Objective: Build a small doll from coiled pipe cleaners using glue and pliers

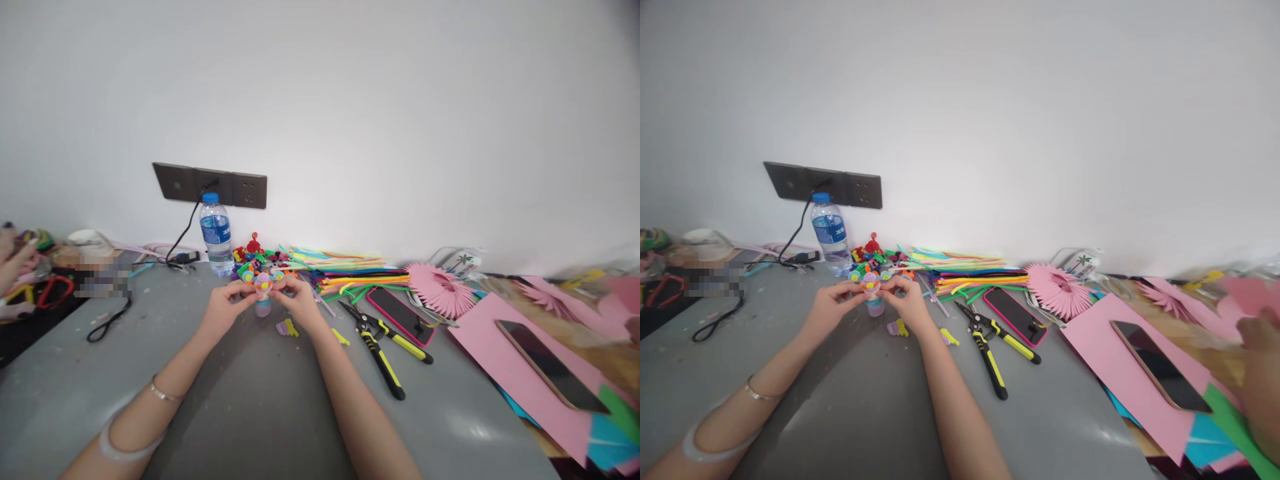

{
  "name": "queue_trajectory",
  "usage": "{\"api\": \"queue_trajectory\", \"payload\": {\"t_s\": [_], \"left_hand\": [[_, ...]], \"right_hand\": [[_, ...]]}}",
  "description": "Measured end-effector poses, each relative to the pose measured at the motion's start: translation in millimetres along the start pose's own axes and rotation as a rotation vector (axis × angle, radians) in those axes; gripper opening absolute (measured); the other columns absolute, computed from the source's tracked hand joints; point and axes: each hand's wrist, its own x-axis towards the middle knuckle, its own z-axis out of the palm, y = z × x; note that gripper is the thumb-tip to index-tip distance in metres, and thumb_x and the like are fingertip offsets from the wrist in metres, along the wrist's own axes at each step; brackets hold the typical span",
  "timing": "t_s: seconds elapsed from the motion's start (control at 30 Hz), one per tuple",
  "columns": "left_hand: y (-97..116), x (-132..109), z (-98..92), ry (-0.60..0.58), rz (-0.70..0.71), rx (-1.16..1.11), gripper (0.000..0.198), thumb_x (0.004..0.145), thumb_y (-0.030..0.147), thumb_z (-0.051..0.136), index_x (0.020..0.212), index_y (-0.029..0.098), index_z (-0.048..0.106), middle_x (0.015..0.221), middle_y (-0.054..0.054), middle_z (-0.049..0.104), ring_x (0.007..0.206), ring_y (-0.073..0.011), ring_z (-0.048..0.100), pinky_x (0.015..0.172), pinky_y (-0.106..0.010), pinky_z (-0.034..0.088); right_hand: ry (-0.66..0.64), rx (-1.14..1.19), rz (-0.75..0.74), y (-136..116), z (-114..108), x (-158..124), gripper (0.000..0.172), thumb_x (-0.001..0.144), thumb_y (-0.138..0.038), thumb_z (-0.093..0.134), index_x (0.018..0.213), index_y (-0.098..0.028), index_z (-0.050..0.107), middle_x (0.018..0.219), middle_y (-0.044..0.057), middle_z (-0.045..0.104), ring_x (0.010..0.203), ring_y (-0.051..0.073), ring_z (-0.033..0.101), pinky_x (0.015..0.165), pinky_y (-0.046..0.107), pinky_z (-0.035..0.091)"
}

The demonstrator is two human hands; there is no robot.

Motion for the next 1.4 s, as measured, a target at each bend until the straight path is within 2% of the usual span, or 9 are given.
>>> {"api": "queue_trajectory", "payload": {"t_s": [0.33,0.77,1.03,1.23,1.4], "left_hand": [[-3.0,0.0,-0.5,-0.006,0.005,-0.009,0.023,0.072,0.041,0.074,0.076,0.018,0.078,0.079,-0.006,0.075,0.075,-0.0199,0.064,0.069,-0.030,0.047],[-1.4,0.7,-0.7,-0.005,-0.024,-0.007,0.023,0.070,0.040,0.077,0.075,0.018,0.078,0.073,-0.003,0.074,0.064,-0.0152,0.056,0.057,-0.026,0.039],[0.1,0.6,-0.8,-0.004,-0.008,-0.012,0.019,0.071,0.038,0.076,0.074,0.019,0.078,0.073,-0.003,0.074,0.067,-0.0166,0.059,0.060,-0.027,0.040],[2.7,0.9,-0.4,0.012,-0.013,0.003,0.022,0.069,0.040,0.076,0.073,0.019,0.078,0.074,-0.004,0.074,0.064,-0.0159,0.057,0.055,-0.026,0.037],[3.3,1.0,-0.1,0.004,-0.001,0.000,0.026,0.071,0.043,0.075,0.073,0.018,0.077,0.073,-0.004,0.073,0.066,-0.0167,0.058,0.057,-0.027,0.041]], "right_hand": [[0.004,0.018,0.006,1.1,1.1,0.2,0.019,0.073,-0.038,0.075,0.071,-0.019,0.069,0.073,0.002,0.069,0.071,0.018,0.060,0.068,0.030,0.045],[0.001,0.017,0.010,1.2,0.7,-0.8,0.016,0.072,-0.035,0.075,0.072,-0.019,0.070,0.073,0.002,0.069,0.071,0.018,0.060,0.069,0.030,0.045],[-0.001,0.018,0.022,0.9,0.7,-0.1,0.019,0.072,-0.038,0.075,0.071,-0.019,0.069,0.072,0.002,0.069,0.071,0.018,0.060,0.069,0.030,0.046],[0.009,-0.010,0.017,0.5,0.7,-0.3,0.020,0.072,-0.039,0.075,0.071,-0.020,0.069,0.072,0.003,0.069,0.071,0.018,0.059,0.068,0.030,0.044],[0.012,0.002,0.027,0.2,0.7,-0.2,0.020,0.071,-0.039,0.075,0.070,-0.020,0.069,0.072,0.003,0.069,0.070,0.018,0.059,0.067,0.030,0.045]]}}
